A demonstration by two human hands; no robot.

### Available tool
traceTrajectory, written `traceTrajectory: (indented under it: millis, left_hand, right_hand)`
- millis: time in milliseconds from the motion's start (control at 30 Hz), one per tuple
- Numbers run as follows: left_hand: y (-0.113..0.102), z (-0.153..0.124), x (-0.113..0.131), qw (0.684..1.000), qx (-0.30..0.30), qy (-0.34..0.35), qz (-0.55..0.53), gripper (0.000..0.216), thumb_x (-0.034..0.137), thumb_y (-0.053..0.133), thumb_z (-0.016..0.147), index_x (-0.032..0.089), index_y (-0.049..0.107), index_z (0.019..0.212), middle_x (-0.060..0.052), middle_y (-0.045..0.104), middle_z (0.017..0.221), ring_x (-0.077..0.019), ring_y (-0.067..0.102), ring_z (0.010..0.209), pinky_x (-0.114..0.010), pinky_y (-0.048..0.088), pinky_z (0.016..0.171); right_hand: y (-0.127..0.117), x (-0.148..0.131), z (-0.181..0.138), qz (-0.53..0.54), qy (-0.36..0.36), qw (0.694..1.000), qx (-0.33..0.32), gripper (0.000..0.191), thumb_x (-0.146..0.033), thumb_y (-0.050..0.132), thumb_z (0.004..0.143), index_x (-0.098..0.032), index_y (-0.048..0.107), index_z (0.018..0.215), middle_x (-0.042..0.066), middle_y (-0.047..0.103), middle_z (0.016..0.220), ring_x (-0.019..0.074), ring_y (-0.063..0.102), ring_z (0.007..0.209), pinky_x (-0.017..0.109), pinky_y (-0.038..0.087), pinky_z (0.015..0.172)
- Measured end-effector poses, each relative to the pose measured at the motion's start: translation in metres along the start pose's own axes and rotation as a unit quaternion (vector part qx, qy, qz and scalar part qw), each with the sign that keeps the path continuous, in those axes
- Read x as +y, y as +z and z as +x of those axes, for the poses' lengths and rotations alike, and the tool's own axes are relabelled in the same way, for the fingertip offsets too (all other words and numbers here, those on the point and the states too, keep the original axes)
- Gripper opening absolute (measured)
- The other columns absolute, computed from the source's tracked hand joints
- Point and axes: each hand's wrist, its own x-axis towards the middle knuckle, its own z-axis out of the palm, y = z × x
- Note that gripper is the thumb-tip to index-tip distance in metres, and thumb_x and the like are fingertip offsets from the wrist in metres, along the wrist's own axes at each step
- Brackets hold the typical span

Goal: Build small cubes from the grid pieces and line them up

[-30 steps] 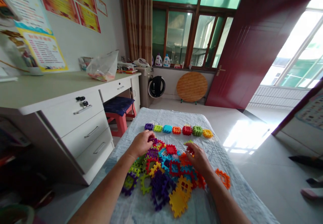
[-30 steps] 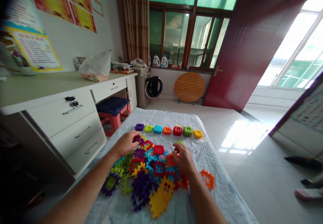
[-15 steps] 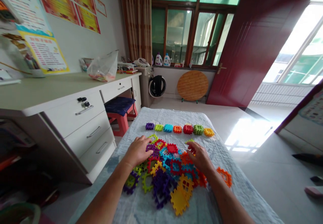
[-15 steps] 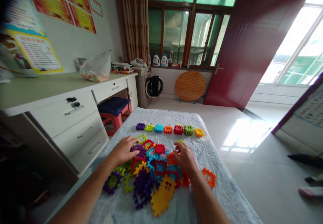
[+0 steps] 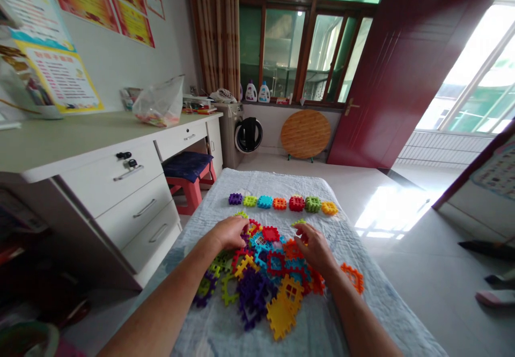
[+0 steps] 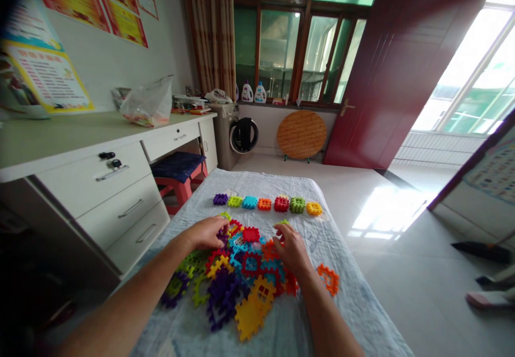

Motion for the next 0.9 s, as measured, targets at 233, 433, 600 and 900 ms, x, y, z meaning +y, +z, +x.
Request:
traceTrajectory:
  millis: [233,433,600,900]
  left_hand:
    - [-0.003,0.001,0.001,1.000,0.002,0.003,-0.010,0.030,0.028,0.069,0.053,0.022,0.058,0.080,-0.002,0.061,0.093,-0.0241,0.055,0.094,-0.027,0.041,0.075]
    - [-0.007,0.004,0.003,0.992,0.014,0.042,-0.119,0.019,0.022,0.065,0.057,0.019,0.057,0.075,0.001,0.062,0.079,-0.0186,0.057,0.080,-0.025,0.041,0.069]
    - [-0.020,0.000,0.003,0.959,0.109,0.083,-0.249,0.013,0.019,0.057,0.065,0.017,0.057,0.078,0.001,0.062,0.077,-0.0151,0.058,0.075,-0.024,0.042,0.068]
    - [-0.007,-0.010,-0.020,0.965,0.227,0.036,-0.122,0.015,0.005,0.048,0.064,0.020,0.052,0.069,0.000,0.058,0.074,-0.0140,0.054,0.070,-0.024,0.040,0.065]
  right_hand:
    - [-0.001,-0.002,-0.001,0.007,-0.001,1.000,0.005,0.029,-0.019,0.051,0.077,-0.017,0.061,0.104,0.004,0.062,0.086,0.0119,0.055,0.065,0.026,0.046,0.064]
    - [-0.001,-0.003,-0.001,0.009,-0.002,1.000,0.015,0.028,-0.018,0.051,0.077,-0.018,0.061,0.103,0.003,0.062,0.085,0.0115,0.055,0.063,0.025,0.045,0.063]
    - [-0.002,-0.004,-0.001,0.004,-0.006,1.000,0.011,0.028,-0.018,0.051,0.077,-0.018,0.061,0.103,0.003,0.062,0.085,0.0115,0.056,0.064,0.025,0.046,0.063]
    - [0.000,0.000,-0.001,-0.001,-0.008,1.000,0.006,0.029,-0.020,0.050,0.078,-0.018,0.061,0.105,0.004,0.062,0.086,0.0119,0.056,0.065,0.025,0.046,0.064]
